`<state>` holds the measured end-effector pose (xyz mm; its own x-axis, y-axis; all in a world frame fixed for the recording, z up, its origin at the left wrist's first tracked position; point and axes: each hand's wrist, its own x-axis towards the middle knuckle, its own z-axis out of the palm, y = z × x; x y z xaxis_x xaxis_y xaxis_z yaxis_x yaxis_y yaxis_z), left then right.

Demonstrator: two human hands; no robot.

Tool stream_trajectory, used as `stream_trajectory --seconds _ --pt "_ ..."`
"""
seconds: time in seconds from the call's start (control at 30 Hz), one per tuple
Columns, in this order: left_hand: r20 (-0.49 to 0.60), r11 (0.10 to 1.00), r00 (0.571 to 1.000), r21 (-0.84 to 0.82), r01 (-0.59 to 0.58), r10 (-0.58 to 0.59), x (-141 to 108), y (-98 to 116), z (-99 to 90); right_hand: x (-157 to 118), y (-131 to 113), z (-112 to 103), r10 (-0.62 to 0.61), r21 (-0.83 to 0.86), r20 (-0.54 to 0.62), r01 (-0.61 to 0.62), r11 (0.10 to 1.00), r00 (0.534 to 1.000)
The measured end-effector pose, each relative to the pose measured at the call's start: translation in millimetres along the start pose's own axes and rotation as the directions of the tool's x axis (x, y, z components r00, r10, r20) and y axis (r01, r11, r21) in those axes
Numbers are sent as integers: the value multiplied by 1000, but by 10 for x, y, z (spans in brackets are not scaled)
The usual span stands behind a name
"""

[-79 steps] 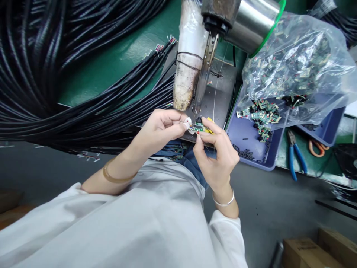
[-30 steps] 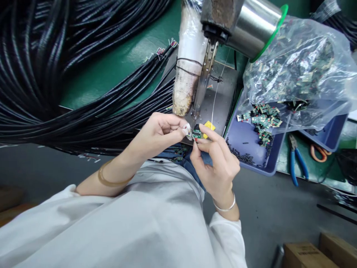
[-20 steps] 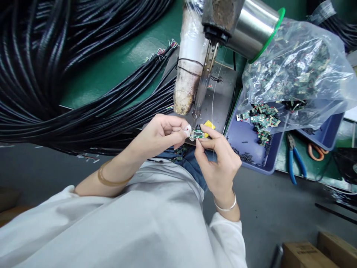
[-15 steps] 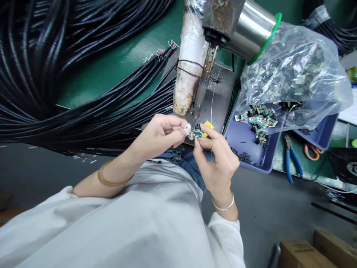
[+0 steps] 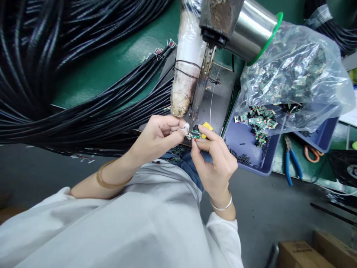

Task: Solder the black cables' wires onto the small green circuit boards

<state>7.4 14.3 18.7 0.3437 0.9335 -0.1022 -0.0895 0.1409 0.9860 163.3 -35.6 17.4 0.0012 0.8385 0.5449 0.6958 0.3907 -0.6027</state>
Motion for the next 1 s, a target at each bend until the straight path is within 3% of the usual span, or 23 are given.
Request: stream_trajectory --seconds 0.33,0.67,0.9,1.0 --pt "7 999 999 1 -44 44 -8 67 19 40 -54 -36 -37 -56 -26 35 998 999" --pt "44 1000 999 -6 22 -22 -10 42 -19 -56 -76 -15 -50 -95 -11 49 994 999" --pt "115 989 984 -38 144 -139 -21 34 -53 -48 -48 -50 130 64 59 -133 989 990" --pt "133 986 980 -66 156 -146 -18 24 -60 -33 -38 -58 133 80 64 -138 987 989"
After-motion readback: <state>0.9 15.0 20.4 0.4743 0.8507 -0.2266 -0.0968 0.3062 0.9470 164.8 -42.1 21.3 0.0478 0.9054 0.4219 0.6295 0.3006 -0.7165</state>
